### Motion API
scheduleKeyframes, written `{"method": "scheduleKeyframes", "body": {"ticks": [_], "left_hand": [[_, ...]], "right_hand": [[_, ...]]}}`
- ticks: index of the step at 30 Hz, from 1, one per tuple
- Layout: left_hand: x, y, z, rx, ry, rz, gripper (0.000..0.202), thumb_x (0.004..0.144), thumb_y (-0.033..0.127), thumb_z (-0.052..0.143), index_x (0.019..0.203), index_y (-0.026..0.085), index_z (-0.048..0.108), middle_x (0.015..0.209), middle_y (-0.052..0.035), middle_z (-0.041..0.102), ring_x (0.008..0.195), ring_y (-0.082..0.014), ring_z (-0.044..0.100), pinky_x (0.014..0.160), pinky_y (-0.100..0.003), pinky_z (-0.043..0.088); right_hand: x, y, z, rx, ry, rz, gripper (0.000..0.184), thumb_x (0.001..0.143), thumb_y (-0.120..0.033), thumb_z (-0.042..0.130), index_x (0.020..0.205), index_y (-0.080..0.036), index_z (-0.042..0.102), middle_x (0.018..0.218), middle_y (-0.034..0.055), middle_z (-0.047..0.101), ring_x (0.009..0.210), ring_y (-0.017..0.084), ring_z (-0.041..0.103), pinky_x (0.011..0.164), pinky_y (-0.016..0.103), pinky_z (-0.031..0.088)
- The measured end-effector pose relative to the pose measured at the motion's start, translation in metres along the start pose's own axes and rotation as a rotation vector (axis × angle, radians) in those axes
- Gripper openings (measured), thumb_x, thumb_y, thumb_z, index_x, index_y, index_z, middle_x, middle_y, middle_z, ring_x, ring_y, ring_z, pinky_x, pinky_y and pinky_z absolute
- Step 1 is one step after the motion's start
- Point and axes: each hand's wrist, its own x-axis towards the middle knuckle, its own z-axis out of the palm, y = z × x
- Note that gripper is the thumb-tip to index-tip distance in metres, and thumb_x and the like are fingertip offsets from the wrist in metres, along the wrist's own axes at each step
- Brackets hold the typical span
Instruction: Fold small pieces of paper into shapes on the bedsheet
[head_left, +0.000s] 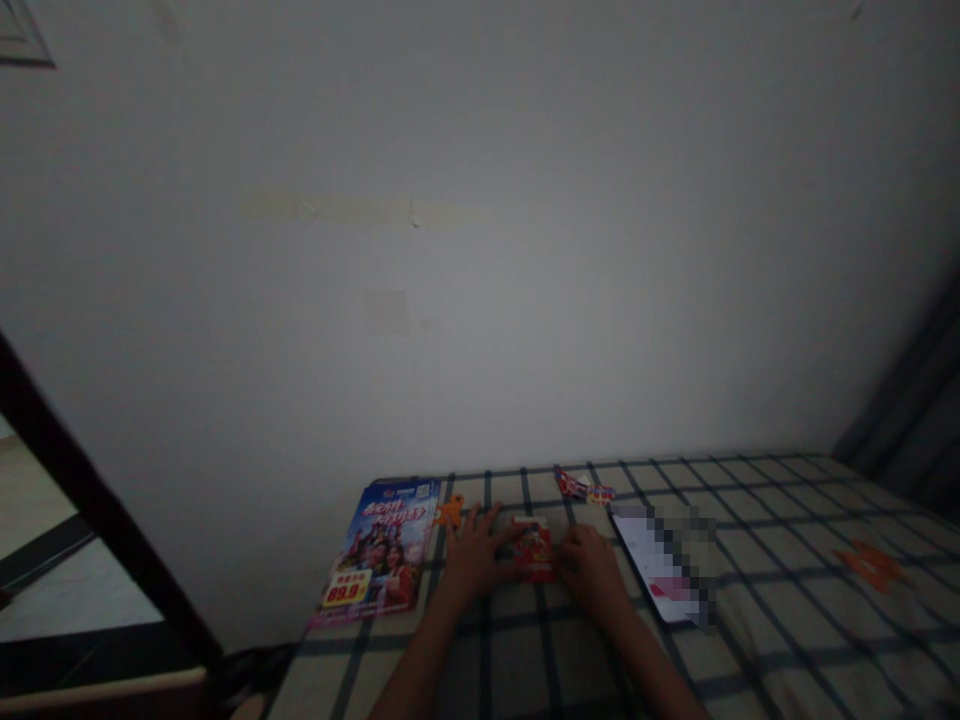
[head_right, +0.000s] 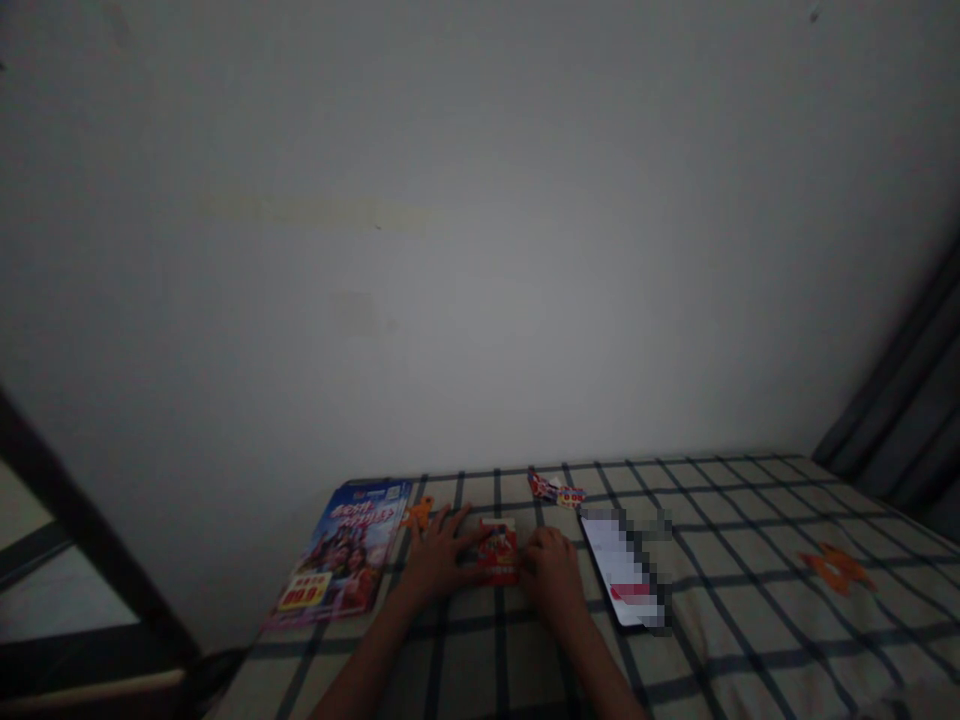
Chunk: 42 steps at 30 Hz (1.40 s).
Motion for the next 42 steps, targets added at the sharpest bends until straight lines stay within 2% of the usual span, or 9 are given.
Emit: {"method": "scheduleKeyframes", "body": {"ticks": [5, 13, 20, 25, 32, 38, 42], "left_hand": [[0.000, 0.001, -0.003, 0.002, -0.040, -0.008, 0.073, 0.072, 0.084, 0.053, 0.140, 0.061, 0.038, 0.165, 0.0071, 0.023, 0.151, -0.0429, 0.010, 0.111, -0.078, -0.001], [0.001, -0.003, 0.001, 0.005, -0.030, 0.003, 0.073, 0.072, 0.083, 0.054, 0.140, 0.060, 0.039, 0.165, 0.0061, 0.023, 0.151, -0.0436, 0.011, 0.111, -0.078, -0.002], [0.002, -0.004, 0.004, 0.017, -0.028, -0.002, 0.075, 0.071, 0.084, 0.055, 0.140, 0.060, 0.039, 0.165, 0.0069, 0.022, 0.151, -0.0439, 0.011, 0.112, -0.077, -0.001], [0.002, -0.004, 0.004, 0.015, -0.027, -0.002, 0.075, 0.072, 0.083, 0.056, 0.141, 0.060, 0.038, 0.165, 0.0056, 0.022, 0.151, -0.0438, 0.010, 0.112, -0.077, 0.000], [0.003, -0.004, 0.002, 0.016, -0.042, 0.000, 0.074, 0.073, 0.082, 0.056, 0.141, 0.059, 0.038, 0.166, 0.0053, 0.021, 0.151, -0.0433, 0.010, 0.112, -0.076, 0.000], [0.004, -0.005, 0.004, 0.024, -0.035, 0.004, 0.073, 0.072, 0.082, 0.056, 0.140, 0.061, 0.037, 0.165, 0.0055, 0.022, 0.151, -0.0431, 0.011, 0.111, -0.078, 0.000], [0.005, -0.006, 0.006, 0.015, -0.034, 0.008, 0.073, 0.072, 0.081, 0.056, 0.140, 0.061, 0.038, 0.165, 0.0056, 0.022, 0.151, -0.0435, 0.010, 0.111, -0.078, -0.001]], "right_hand": [[-0.010, 0.004, 0.004, 0.043, -0.007, -0.007, 0.012, 0.084, -0.023, 0.064, 0.085, -0.027, 0.075, 0.106, 0.0051, 0.067, 0.110, 0.024, 0.055, 0.094, 0.035, 0.038], [-0.010, 0.008, 0.002, 0.123, -0.022, -0.054, 0.010, 0.082, -0.021, 0.067, 0.083, -0.027, 0.075, 0.103, 0.0042, 0.067, 0.108, 0.023, 0.057, 0.091, 0.032, 0.041], [-0.011, 0.016, 0.006, 0.182, -0.025, -0.057, 0.012, 0.078, -0.020, 0.067, 0.084, -0.027, 0.076, 0.107, 0.0054, 0.068, 0.110, 0.025, 0.058, 0.094, 0.035, 0.043], [-0.010, 0.023, 0.014, 0.276, 0.001, -0.054, 0.010, 0.081, -0.028, 0.067, 0.085, -0.027, 0.077, 0.104, 0.0057, 0.069, 0.107, 0.026, 0.058, 0.094, 0.038, 0.044], [-0.005, 0.015, 0.017, 0.174, 0.067, -0.043, 0.012, 0.085, -0.029, 0.065, 0.089, -0.027, 0.076, 0.105, 0.0061, 0.068, 0.108, 0.025, 0.058, 0.094, 0.036, 0.044], [0.013, 0.006, 0.012, 0.099, 0.123, -0.001, 0.012, 0.087, -0.027, 0.064, 0.088, -0.025, 0.076, 0.101, 0.0062, 0.068, 0.105, 0.023, 0.058, 0.093, 0.033, 0.042], [0.026, 0.004, 0.008, 0.054, 0.105, 0.009, 0.014, 0.089, -0.031, 0.063, 0.091, -0.027, 0.076, 0.106, 0.0061, 0.068, 0.110, 0.023, 0.057, 0.094, 0.033, 0.041]]}}
